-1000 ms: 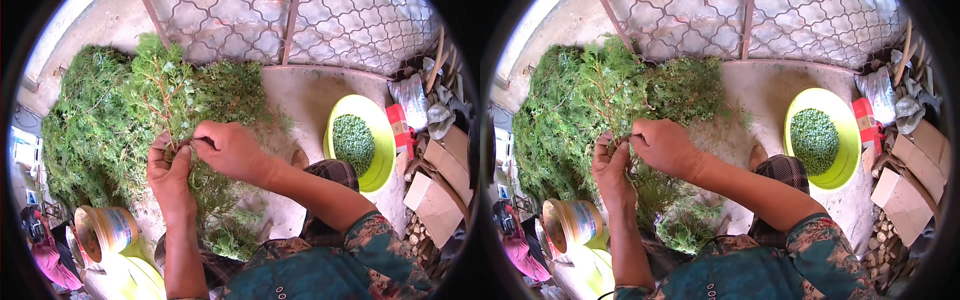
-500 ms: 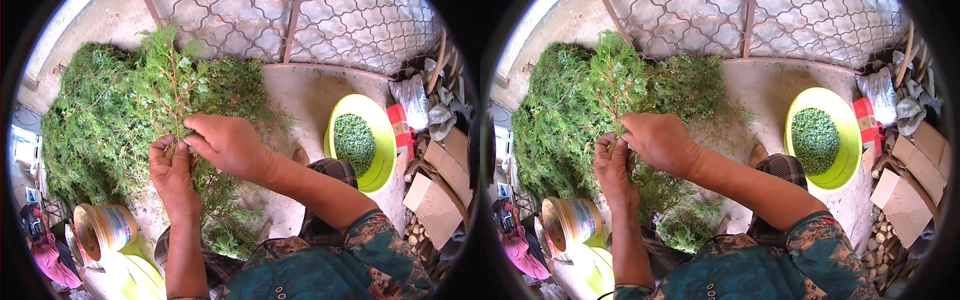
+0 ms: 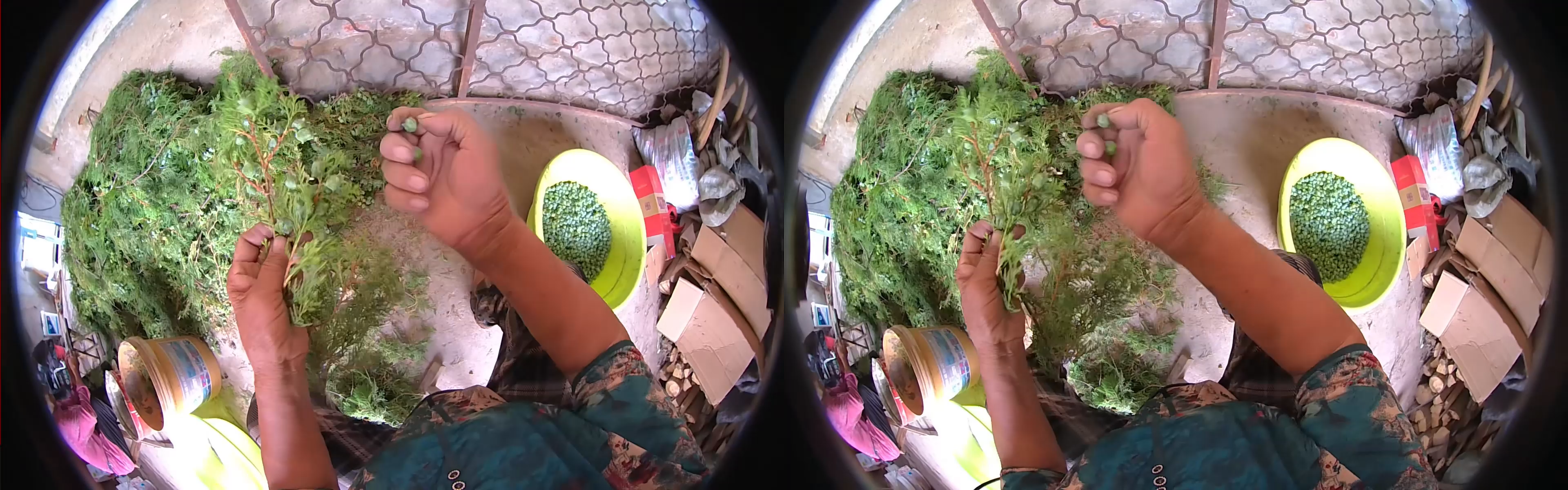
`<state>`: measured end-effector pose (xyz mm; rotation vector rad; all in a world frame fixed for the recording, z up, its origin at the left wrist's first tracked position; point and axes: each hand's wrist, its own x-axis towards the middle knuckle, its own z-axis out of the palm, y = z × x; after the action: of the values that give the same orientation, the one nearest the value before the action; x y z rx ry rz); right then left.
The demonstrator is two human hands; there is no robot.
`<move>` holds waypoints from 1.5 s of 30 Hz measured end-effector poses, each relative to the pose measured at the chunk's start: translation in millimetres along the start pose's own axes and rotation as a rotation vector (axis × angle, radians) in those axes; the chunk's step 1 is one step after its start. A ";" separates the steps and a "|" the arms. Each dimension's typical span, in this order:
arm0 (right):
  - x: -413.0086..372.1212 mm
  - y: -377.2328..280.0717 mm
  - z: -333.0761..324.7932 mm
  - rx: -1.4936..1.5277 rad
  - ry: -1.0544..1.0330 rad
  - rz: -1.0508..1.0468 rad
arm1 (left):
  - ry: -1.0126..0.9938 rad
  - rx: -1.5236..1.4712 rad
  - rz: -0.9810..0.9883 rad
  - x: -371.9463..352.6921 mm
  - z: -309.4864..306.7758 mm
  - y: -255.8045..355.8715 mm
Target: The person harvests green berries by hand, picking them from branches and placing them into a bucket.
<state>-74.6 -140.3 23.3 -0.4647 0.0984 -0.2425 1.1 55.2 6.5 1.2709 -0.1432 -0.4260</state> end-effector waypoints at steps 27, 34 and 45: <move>-16.1 67.7 -13.7 0.061 0.143 0.373 | -0.375 -0.296 -0.093 -8.6 16.1 1.9; -13.2 24.9 -6.1 -0.098 0.204 0.242 | -0.268 -0.104 -0.034 -13.1 20.7 3.5; -10.0 7.5 -6.0 -0.147 0.200 0.215 | -0.292 0.038 -0.118 -10.6 7.1 -2.7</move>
<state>-83.6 -133.8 15.0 -0.5705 0.3618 -0.0694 -11.6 52.4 7.5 1.2533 -0.3249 -0.7127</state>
